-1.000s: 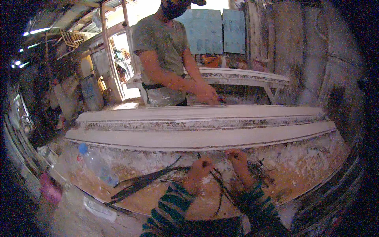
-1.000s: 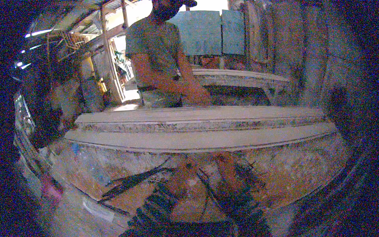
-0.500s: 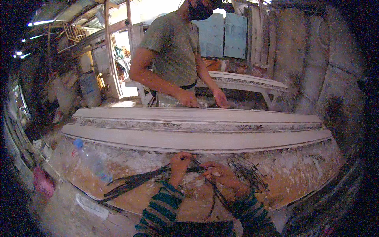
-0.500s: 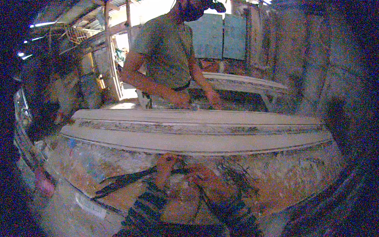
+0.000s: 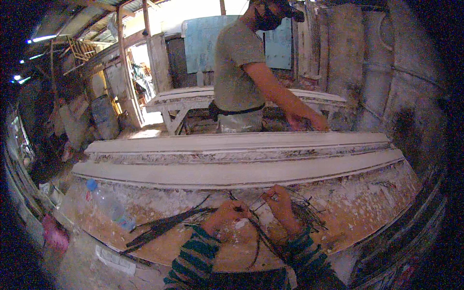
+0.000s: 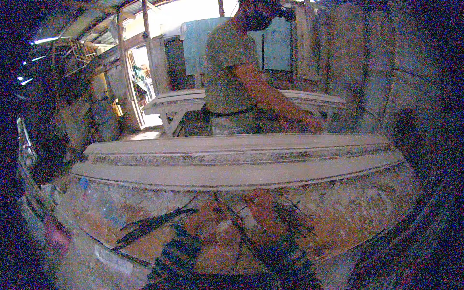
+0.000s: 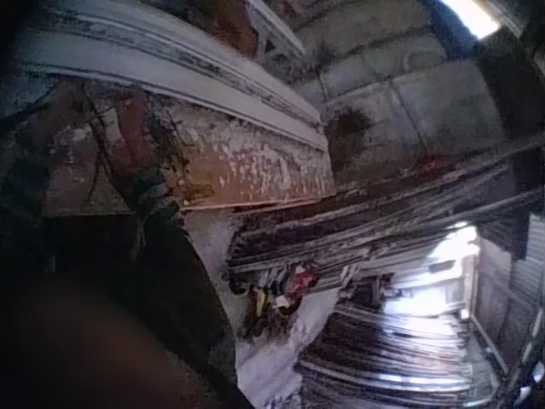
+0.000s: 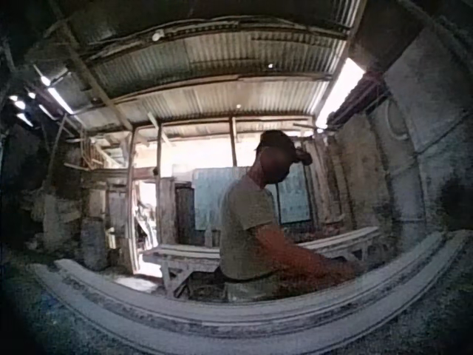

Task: The person repeatedly picks up and tears thin black strips by hand, accumulating a small pile on the workbench. A coworker in the background scrapes and wipes long white wooden moldings with a tool and cloth.

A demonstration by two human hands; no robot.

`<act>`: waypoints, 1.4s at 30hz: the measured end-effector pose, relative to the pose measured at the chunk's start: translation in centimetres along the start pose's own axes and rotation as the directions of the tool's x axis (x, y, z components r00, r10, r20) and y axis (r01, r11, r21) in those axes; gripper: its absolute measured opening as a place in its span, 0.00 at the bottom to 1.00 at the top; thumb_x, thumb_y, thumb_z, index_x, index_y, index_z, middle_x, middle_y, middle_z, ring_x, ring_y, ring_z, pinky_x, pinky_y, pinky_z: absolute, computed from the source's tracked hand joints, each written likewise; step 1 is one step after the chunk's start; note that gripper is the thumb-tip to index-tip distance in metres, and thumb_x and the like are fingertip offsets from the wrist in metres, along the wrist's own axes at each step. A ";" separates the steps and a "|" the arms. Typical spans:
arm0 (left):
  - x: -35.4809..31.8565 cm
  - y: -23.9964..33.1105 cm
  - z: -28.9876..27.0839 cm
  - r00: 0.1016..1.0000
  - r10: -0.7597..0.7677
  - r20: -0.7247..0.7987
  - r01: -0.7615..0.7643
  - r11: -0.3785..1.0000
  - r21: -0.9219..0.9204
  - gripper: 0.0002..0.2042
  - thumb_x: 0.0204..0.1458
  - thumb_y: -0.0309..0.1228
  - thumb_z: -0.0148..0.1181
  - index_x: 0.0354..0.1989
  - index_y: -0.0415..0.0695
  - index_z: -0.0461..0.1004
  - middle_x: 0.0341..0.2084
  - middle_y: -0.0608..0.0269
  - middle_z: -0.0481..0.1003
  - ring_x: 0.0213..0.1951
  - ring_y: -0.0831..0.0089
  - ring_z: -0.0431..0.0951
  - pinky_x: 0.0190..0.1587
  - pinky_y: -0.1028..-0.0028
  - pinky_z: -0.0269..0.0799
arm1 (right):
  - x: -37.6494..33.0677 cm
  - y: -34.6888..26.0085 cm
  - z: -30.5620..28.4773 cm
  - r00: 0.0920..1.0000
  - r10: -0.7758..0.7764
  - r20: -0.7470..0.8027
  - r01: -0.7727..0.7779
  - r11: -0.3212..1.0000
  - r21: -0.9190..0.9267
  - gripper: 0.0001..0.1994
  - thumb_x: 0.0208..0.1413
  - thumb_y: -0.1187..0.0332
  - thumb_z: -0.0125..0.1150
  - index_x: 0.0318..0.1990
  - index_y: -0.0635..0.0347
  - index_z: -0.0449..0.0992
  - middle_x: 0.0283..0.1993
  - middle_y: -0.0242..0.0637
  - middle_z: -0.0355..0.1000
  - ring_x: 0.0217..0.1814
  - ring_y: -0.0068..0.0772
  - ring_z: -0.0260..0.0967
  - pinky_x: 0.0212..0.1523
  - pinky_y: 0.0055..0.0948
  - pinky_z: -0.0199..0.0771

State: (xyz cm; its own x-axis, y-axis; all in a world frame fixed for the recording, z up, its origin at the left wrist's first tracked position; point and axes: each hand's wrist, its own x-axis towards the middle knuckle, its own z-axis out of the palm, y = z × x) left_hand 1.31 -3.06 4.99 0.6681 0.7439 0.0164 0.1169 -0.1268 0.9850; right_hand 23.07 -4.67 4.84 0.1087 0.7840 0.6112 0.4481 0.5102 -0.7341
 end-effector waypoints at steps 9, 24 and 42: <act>-0.4 -0.5 1.6 0.962 0.183 0.205 -0.127 0.958 -0.258 0.06 0.48 0.31 0.63 0.28 0.44 0.73 0.22 0.71 0.72 0.24 0.82 0.69 0.24 0.80 0.64 | 0.2 -2.3 0.4 0.993 -0.122 -0.007 0.120 0.984 -0.130 0.08 0.40 0.79 0.64 0.28 0.58 0.72 0.28 0.36 0.70 0.33 0.35 0.71 0.38 0.33 0.71; -0.1 -1.1 -1.7 0.746 0.010 -0.666 -0.157 0.974 -0.161 0.07 0.45 0.29 0.63 0.20 0.43 0.71 0.20 0.69 0.73 0.21 0.81 0.68 0.25 0.79 0.64 | -0.1 -3.2 -0.9 0.894 -0.004 0.448 -0.062 0.989 0.133 0.07 0.45 0.73 0.64 0.35 0.59 0.78 0.40 0.37 0.75 0.45 0.35 0.72 0.49 0.31 0.69; 0.4 -1.7 -1.3 0.752 0.121 -0.648 -0.035 0.989 0.144 0.11 0.44 0.34 0.68 0.26 0.38 0.78 0.22 0.64 0.77 0.26 0.77 0.76 0.31 0.77 0.71 | -1.4 -5.3 0.3 0.863 -0.034 0.504 -0.143 0.940 0.309 0.05 0.47 0.72 0.66 0.29 0.60 0.75 0.32 0.34 0.73 0.38 0.30 0.70 0.43 0.30 0.69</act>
State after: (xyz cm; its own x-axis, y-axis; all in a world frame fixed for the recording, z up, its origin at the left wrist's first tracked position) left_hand 0.41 -1.69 3.57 0.0408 0.9693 0.2424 0.1980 -0.2456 0.9489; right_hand 20.25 -8.35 7.76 -0.3689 0.8373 0.4035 0.1312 0.4767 -0.8692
